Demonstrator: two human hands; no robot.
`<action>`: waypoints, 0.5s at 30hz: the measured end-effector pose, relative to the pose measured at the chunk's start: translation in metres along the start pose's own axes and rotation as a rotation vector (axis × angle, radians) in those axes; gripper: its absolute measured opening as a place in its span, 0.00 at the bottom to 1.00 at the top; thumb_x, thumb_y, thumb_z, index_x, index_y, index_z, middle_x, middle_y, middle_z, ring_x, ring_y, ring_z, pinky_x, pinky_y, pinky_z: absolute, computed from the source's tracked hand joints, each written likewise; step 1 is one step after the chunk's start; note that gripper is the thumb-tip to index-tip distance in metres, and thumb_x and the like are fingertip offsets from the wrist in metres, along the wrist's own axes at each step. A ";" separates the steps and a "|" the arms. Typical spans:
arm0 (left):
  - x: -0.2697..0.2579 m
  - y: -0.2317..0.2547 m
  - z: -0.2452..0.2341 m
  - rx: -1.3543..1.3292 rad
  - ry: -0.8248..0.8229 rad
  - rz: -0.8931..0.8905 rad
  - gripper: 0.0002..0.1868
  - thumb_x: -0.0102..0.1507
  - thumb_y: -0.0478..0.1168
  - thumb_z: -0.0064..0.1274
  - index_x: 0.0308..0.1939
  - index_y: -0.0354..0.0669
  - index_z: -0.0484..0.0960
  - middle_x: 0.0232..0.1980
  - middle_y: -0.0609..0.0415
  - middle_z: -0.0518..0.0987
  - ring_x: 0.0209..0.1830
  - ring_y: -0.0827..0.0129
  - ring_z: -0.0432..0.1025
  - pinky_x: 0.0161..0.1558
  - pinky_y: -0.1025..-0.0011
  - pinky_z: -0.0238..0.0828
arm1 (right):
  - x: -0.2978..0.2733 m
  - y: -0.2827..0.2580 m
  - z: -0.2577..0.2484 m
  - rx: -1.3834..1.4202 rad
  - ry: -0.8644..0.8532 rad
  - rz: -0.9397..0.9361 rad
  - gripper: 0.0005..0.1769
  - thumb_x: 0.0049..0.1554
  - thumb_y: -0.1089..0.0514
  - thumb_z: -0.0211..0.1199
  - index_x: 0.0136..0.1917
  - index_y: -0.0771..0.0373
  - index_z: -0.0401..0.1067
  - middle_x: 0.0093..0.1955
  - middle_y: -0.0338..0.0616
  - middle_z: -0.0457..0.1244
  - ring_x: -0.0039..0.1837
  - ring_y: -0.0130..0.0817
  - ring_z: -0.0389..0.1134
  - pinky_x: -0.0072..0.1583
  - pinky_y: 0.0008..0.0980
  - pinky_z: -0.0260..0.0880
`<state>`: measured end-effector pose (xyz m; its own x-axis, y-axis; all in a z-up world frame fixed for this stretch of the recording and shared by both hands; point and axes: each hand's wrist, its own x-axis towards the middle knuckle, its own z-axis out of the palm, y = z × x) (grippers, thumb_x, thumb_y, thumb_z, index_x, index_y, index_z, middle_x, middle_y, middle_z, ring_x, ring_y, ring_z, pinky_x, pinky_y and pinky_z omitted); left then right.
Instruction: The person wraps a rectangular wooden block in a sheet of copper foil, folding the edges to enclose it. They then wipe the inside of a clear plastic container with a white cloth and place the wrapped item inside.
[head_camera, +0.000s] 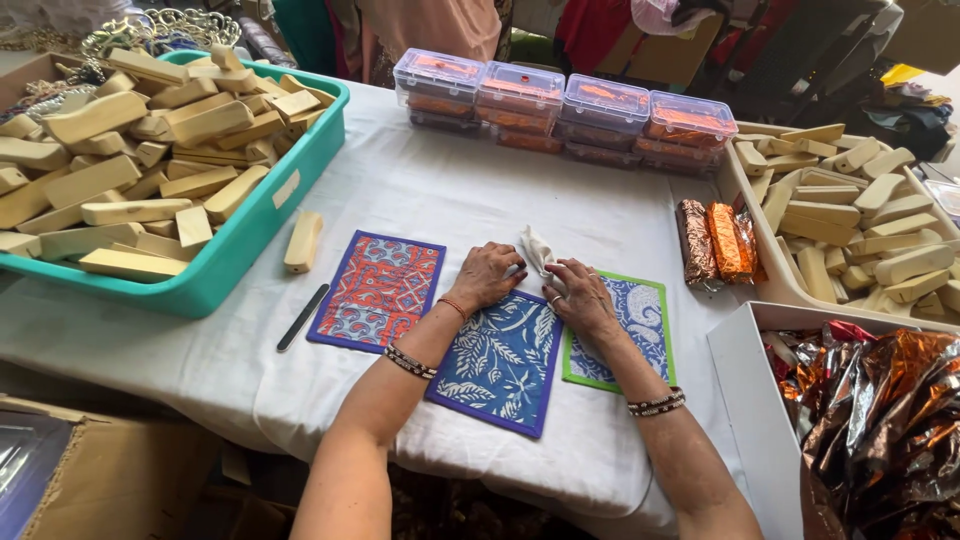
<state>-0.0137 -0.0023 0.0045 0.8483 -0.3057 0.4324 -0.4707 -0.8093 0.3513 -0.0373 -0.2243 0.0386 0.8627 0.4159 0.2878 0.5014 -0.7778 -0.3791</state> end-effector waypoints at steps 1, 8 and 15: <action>0.000 0.000 0.000 0.023 -0.042 -0.024 0.14 0.65 0.52 0.54 0.48 0.51 0.84 0.57 0.57 0.80 0.63 0.63 0.71 0.62 0.57 0.65 | 0.001 0.000 0.001 -0.004 -0.001 -0.010 0.24 0.59 0.47 0.61 0.67 0.53 0.71 0.72 0.46 0.60 0.73 0.47 0.60 0.76 0.49 0.51; -0.022 0.003 -0.001 0.166 -0.221 0.040 0.31 0.68 0.62 0.44 0.67 0.48 0.72 0.72 0.46 0.67 0.74 0.57 0.57 0.68 0.46 0.52 | 0.000 0.009 0.009 -0.013 0.039 0.004 0.22 0.60 0.49 0.60 0.66 0.53 0.72 0.71 0.45 0.61 0.73 0.45 0.60 0.76 0.48 0.53; -0.102 0.001 -0.125 0.187 -0.438 -0.002 0.30 0.62 0.57 0.57 0.63 0.45 0.75 0.62 0.50 0.75 0.64 0.57 0.70 0.61 0.58 0.70 | -0.004 -0.003 -0.001 0.044 0.024 0.095 0.19 0.62 0.49 0.58 0.66 0.51 0.72 0.70 0.43 0.61 0.72 0.45 0.60 0.72 0.45 0.58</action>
<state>-0.1311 0.0913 0.0646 0.8903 -0.4545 0.0270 -0.4517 -0.8740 0.1790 -0.0423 -0.2238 0.0392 0.9048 0.3297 0.2697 0.4206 -0.7916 -0.4433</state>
